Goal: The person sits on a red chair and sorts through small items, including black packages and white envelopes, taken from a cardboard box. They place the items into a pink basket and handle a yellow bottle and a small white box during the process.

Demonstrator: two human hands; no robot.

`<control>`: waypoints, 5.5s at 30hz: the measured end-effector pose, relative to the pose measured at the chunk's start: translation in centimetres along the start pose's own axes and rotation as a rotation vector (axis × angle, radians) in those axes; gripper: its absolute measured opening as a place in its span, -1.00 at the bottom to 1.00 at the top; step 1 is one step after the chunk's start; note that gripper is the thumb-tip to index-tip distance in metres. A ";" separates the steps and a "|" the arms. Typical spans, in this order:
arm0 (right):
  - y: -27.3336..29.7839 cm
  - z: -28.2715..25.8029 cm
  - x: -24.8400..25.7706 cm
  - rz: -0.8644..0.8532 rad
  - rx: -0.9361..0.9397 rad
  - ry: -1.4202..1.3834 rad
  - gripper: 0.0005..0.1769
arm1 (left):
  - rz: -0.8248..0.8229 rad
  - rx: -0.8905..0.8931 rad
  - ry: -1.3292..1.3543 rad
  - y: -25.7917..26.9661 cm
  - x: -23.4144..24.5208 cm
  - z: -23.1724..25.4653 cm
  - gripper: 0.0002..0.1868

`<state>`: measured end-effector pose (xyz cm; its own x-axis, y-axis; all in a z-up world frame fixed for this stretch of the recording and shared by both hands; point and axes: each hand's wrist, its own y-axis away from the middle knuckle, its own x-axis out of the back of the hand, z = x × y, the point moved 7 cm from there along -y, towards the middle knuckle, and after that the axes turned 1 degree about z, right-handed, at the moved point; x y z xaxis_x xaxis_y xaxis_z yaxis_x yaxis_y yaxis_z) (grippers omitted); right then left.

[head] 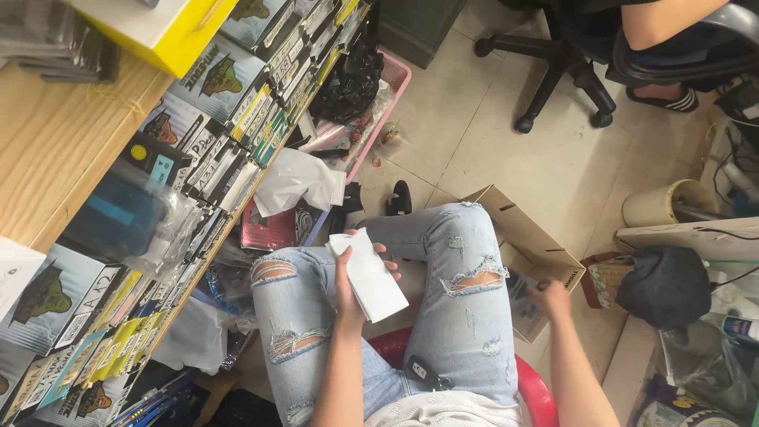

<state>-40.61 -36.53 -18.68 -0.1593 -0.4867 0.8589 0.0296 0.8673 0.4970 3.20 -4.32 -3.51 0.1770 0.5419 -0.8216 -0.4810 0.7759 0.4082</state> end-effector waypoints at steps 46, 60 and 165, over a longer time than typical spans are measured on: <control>37.7 -40.0 11.4 -0.485 1.005 -0.267 -0.69 | -0.087 -0.366 -0.020 4.7 -5.7 6.9 -0.33; 38.1 -40.2 13.6 -0.537 1.007 -0.334 -0.72 | -0.109 -0.808 -0.184 7.3 -7.0 7.1 -0.33; 41.1 -38.2 15.5 0.182 1.387 -0.591 -0.63 | 0.231 -0.582 -0.609 4.4 -5.8 4.7 0.01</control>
<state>-4.22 -12.41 19.80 -0.6267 -0.5471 0.5549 -0.7778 0.4827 -0.4025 4.09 -2.49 4.90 0.3687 0.8727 -0.3200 -0.8942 0.4270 0.1341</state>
